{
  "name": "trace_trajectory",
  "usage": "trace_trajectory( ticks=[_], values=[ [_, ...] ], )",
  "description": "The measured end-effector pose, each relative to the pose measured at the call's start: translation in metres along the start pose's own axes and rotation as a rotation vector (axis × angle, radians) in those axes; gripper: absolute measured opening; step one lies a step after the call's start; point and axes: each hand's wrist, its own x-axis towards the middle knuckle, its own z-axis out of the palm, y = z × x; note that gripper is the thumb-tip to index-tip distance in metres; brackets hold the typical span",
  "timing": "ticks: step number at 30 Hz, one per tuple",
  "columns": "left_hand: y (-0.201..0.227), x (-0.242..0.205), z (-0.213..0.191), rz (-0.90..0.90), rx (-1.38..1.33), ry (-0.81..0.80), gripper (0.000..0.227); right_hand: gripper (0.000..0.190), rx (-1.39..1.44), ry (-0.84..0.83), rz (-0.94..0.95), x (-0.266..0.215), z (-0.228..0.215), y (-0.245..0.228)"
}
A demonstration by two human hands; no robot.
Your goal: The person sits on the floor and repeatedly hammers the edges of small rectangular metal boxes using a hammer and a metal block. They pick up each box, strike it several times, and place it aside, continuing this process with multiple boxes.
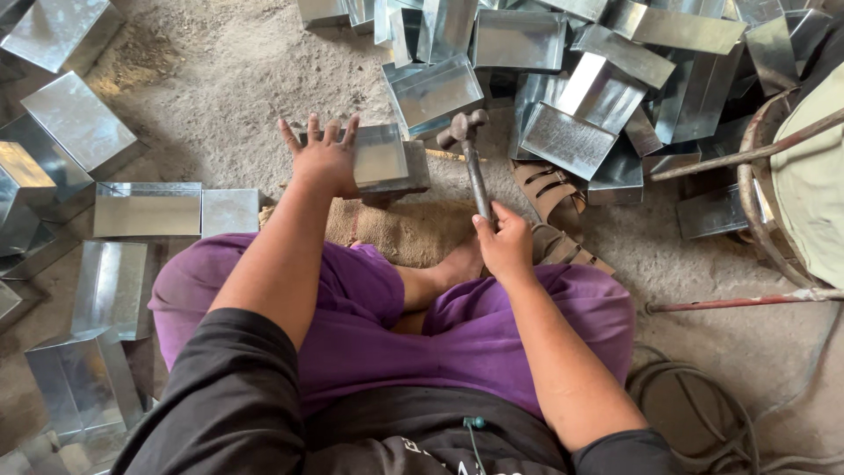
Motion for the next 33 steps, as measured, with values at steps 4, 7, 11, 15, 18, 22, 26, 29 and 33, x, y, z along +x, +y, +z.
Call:
trace_trajectory(
  ticks=[4, 7, 11, 15, 18, 22, 26, 29, 33],
  values=[
    [0.003, 0.001, 0.010, -0.006, 0.025, 0.060, 0.142, 0.025, 0.071, 0.000, -0.119, -0.006, 0.003, 0.003],
    [0.005, 0.002, 0.014, -0.007, 0.031, 0.128, 0.142, 0.024, 0.116, 0.001, -0.224, -0.007, 0.005, -0.001],
    [0.005, 0.005, 0.015, -0.011, 0.030, 0.124, 0.141, 0.021, 0.071, -0.022, -0.277, -0.009, 0.000, -0.010],
    [0.005, 0.004, 0.014, -0.020, 0.032, 0.111, 0.140, 0.021, -0.230, -0.139, -0.212, -0.014, -0.003, -0.021],
    [0.006, 0.002, 0.010, -0.009, 0.035, 0.114, 0.137, 0.022, -0.242, -0.093, -0.207, -0.019, -0.003, -0.025],
    [0.006, 0.001, 0.010, -0.013, 0.020, 0.117, 0.133, 0.028, -0.163, 0.017, -0.388, -0.025, -0.002, -0.019],
    [0.007, -0.002, 0.009, -0.002, 0.029, 0.131, 0.132, 0.031, -0.286, -0.029, -0.282, -0.022, -0.001, -0.016],
    [0.009, -0.002, 0.003, -0.001, 0.017, 0.125, 0.134, 0.028, -0.226, -0.045, -0.201, -0.017, -0.003, -0.017],
    [0.008, -0.004, 0.009, -0.015, 0.009, 0.123, 0.131, 0.030, -0.065, -0.004, -0.180, -0.023, -0.003, -0.007]
  ],
)
